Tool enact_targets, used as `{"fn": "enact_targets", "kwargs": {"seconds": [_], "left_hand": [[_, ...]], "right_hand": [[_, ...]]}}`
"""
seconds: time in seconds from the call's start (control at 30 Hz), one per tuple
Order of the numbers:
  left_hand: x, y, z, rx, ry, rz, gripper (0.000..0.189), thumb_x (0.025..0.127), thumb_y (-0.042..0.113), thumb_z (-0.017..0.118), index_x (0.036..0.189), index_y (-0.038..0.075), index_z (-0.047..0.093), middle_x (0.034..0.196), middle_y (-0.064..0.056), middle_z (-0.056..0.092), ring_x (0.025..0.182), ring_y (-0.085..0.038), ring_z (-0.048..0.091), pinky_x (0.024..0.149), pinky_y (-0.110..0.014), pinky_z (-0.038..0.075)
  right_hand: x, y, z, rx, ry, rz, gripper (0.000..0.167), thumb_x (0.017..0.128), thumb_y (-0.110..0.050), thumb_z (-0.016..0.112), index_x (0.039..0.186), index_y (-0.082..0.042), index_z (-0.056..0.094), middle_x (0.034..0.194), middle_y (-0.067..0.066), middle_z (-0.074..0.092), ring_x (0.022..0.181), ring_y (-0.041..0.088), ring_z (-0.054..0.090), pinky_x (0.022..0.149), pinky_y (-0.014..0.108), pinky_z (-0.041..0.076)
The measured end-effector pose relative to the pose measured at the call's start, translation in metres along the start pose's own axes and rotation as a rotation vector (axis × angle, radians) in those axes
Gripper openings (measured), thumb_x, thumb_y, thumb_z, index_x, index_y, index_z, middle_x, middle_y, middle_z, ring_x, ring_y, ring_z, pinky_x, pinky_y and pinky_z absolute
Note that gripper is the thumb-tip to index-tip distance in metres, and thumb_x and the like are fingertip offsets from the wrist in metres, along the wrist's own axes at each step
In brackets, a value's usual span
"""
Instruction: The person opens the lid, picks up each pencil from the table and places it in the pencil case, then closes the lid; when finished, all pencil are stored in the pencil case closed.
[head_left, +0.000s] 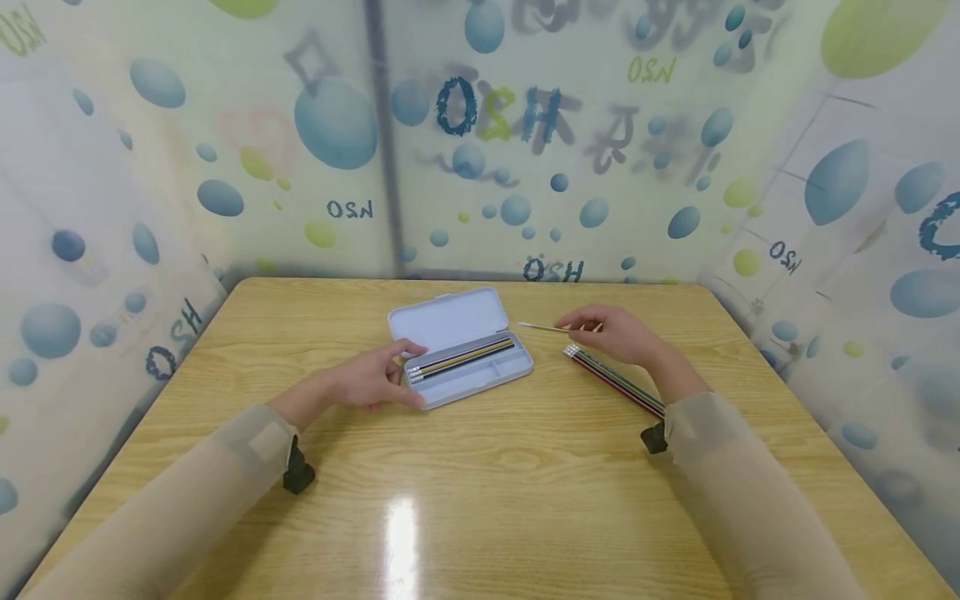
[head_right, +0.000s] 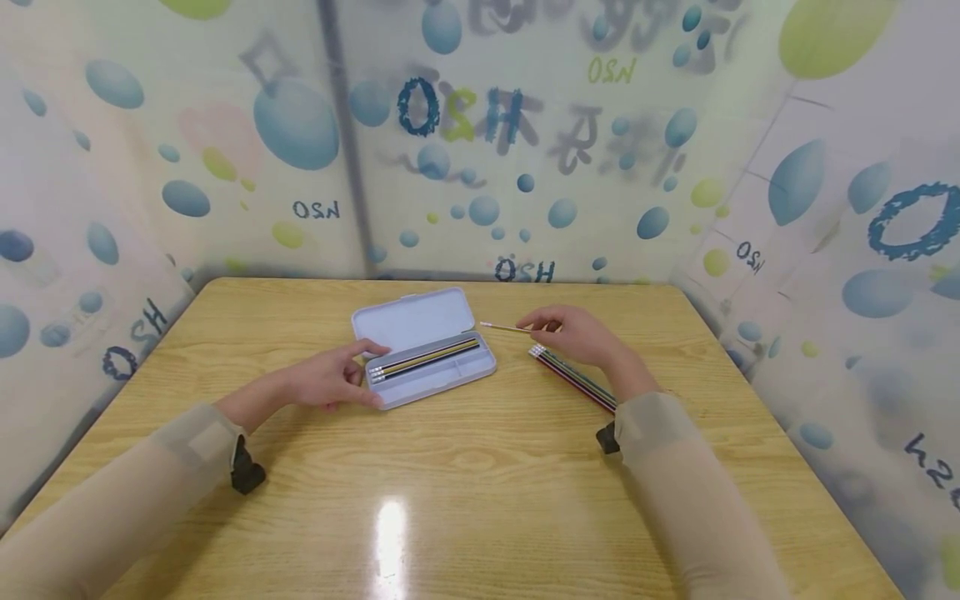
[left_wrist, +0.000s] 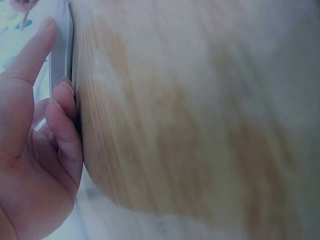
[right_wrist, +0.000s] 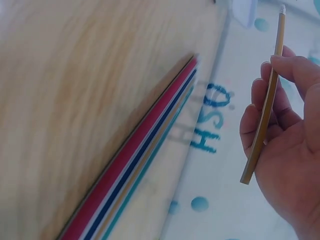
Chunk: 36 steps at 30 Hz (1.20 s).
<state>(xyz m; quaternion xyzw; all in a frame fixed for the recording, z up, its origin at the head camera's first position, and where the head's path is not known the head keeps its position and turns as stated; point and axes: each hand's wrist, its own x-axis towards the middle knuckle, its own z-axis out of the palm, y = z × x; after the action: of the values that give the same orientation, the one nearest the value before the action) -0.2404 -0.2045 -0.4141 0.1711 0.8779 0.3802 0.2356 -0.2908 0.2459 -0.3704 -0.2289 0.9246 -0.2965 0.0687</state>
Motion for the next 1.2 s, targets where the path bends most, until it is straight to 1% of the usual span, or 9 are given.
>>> {"fn": "enact_targets", "kwargs": {"seconds": [0.13, 0.33, 0.53, 0.7, 0.83, 0.9, 1.0, 1.1, 1.2], "left_hand": [[0.0, 0.0, -0.001, 0.003, -0.001, -0.002, 0.098, 0.088, 0.048, 0.093, 0.166, 0.025, 0.039, 0.079, -0.002, 0.055, 0.055, -0.017, 0.049, 0.053, -0.029, 0.045], [0.003, -0.003, -0.001, 0.001, -0.007, 0.0, 0.099, 0.089, 0.049, 0.092, 0.167, 0.025, 0.038, 0.079, -0.002, 0.055, 0.054, -0.017, 0.049, 0.052, -0.03, 0.044], [0.003, -0.003, -0.001, -0.004, -0.008, 0.0, 0.099, 0.089, 0.049, 0.093, 0.167, 0.025, 0.038, 0.079, -0.002, 0.055, 0.054, -0.017, 0.049, 0.052, -0.029, 0.044], [0.002, -0.003, -0.001, -0.009, -0.007, -0.002, 0.098, 0.088, 0.047, 0.093, 0.167, 0.024, 0.038, 0.079, -0.001, 0.055, 0.055, -0.017, 0.049, 0.053, -0.029, 0.045], [0.002, -0.003, -0.001, -0.006, -0.006, -0.004, 0.098, 0.088, 0.047, 0.094, 0.166, 0.025, 0.039, 0.079, -0.001, 0.055, 0.055, -0.017, 0.05, 0.053, -0.029, 0.046], [0.002, -0.003, 0.0, -0.005, -0.006, -0.002, 0.098, 0.088, 0.047, 0.094, 0.166, 0.025, 0.039, 0.08, -0.001, 0.055, 0.055, -0.017, 0.05, 0.053, -0.029, 0.047], [0.002, -0.003, 0.0, -0.005, -0.005, 0.0, 0.099, 0.088, 0.047, 0.094, 0.167, 0.025, 0.038, 0.08, -0.002, 0.055, 0.055, -0.017, 0.05, 0.053, -0.029, 0.047], [0.003, -0.004, 0.0, -0.01, -0.006, 0.002, 0.099, 0.088, 0.048, 0.094, 0.167, 0.024, 0.038, 0.08, -0.002, 0.056, 0.055, -0.017, 0.05, 0.052, -0.029, 0.047], [0.003, -0.005, 0.0, -0.016, -0.008, 0.0, 0.1, 0.088, 0.048, 0.094, 0.167, 0.024, 0.038, 0.081, -0.002, 0.055, 0.055, -0.017, 0.049, 0.052, -0.029, 0.046]], "right_hand": [[0.008, -0.012, 0.004, -0.003, -0.009, -0.017, 0.028, 0.111, -0.024, 0.065, 0.136, -0.026, 0.078, 0.128, 0.007, 0.076, 0.109, 0.024, 0.067, 0.094, 0.044, 0.056], [0.019, -0.026, 0.014, 0.017, -0.051, -0.06, 0.028, 0.111, -0.022, 0.066, 0.137, -0.023, 0.078, 0.13, 0.01, 0.076, 0.107, 0.024, 0.066, 0.09, 0.041, 0.057], [0.03, -0.04, 0.025, -0.008, -0.079, -0.079, 0.027, 0.111, -0.02, 0.067, 0.135, -0.025, 0.079, 0.133, 0.001, 0.076, 0.11, 0.023, 0.065, 0.093, 0.042, 0.056], [0.037, -0.051, 0.03, 0.002, -0.101, -0.103, 0.027, 0.111, -0.02, 0.067, 0.134, -0.023, 0.079, 0.135, 0.001, 0.075, 0.111, 0.023, 0.065, 0.097, 0.044, 0.055], [0.043, -0.056, 0.036, 0.03, -0.129, -0.105, 0.027, 0.111, -0.02, 0.066, 0.135, -0.021, 0.079, 0.134, 0.002, 0.075, 0.108, 0.023, 0.064, 0.09, 0.041, 0.055], [0.046, -0.058, 0.039, 0.046, -0.142, -0.095, 0.026, 0.111, -0.02, 0.067, 0.134, -0.02, 0.079, 0.133, 0.002, 0.075, 0.108, 0.023, 0.064, 0.09, 0.04, 0.054], [0.051, -0.061, 0.045, 0.059, -0.155, -0.097, 0.026, 0.111, -0.018, 0.066, 0.132, -0.02, 0.08, 0.134, 0.001, 0.075, 0.113, 0.024, 0.065, 0.093, 0.041, 0.055], [0.057, -0.064, 0.05, 0.048, -0.172, -0.122, 0.026, 0.11, -0.015, 0.066, 0.131, -0.019, 0.081, 0.134, 0.001, 0.076, 0.117, 0.023, 0.067, 0.101, 0.043, 0.056], [0.062, -0.068, 0.055, 0.04, -0.198, -0.159, 0.025, 0.11, -0.012, 0.066, 0.129, -0.016, 0.081, 0.133, 0.003, 0.077, 0.118, 0.023, 0.068, 0.106, 0.045, 0.057]]}}
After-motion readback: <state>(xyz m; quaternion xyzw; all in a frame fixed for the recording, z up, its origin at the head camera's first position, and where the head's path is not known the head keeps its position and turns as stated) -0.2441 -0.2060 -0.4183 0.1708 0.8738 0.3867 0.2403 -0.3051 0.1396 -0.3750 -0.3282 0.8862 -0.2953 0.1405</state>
